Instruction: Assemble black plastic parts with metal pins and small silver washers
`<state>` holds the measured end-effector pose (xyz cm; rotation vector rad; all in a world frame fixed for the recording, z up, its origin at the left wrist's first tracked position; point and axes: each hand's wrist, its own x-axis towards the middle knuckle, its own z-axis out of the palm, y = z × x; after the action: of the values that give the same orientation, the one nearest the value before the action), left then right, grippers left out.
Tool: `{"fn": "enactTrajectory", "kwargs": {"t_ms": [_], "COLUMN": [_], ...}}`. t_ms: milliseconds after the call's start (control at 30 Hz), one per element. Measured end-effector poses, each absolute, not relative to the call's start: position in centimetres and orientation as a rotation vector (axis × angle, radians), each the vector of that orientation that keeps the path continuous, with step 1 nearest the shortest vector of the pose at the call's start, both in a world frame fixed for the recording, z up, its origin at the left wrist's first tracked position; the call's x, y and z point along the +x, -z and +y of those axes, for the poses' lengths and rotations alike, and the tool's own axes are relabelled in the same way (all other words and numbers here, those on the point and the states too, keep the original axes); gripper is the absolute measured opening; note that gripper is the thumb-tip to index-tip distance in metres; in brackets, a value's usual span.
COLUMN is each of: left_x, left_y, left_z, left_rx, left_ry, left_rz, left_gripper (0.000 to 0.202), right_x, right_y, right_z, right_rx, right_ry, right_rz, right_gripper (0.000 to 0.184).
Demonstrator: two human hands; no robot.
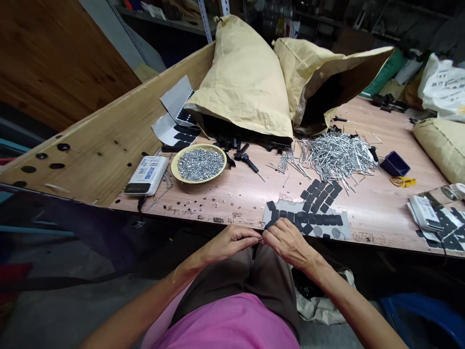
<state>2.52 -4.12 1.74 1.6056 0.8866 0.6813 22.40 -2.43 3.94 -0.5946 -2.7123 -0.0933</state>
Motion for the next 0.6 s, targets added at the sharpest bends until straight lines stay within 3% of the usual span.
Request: {"fn": "enactTrajectory", "kwargs": {"t_ms": [100, 233, 433, 533, 600], "left_x": [2.8, 3.4, 2.9, 2.3, 2.3], "left_y": [-1.4, -0.7, -1.6, -2.0, -2.0], "left_z": [-4.4, -4.8, -4.1, -3.8, -4.0], "left_rx": [1.734, 1.853, 1.247, 0.964, 1.031], "left_ry": [-0.757, -0.856, -0.698, -0.453, -0.469], "left_rz": [0.909, 1.005, 0.91, 0.778, 0.798], "left_gripper": [0.029, 0.037, 0.043, 0.051, 0.048], "right_x": [22.2, 21.9, 21.7, 21.4, 21.0], "right_y": [-3.1, -2.0, -2.4, -2.7, -2.8], "right_z": [-2.3, -2.8, -3.2, -3.0, -2.9], "right_rx": [-0.63, -0.846, -1.033, -1.009, -0.988], "right_ry": [0.078, -0.206, -0.83, -0.817, -0.792], "right_rz": [-2.643, -2.523, -2.303, -2.294, -2.339], "right_gripper": [0.028, 0.031, 0.024, 0.024, 0.026]}}
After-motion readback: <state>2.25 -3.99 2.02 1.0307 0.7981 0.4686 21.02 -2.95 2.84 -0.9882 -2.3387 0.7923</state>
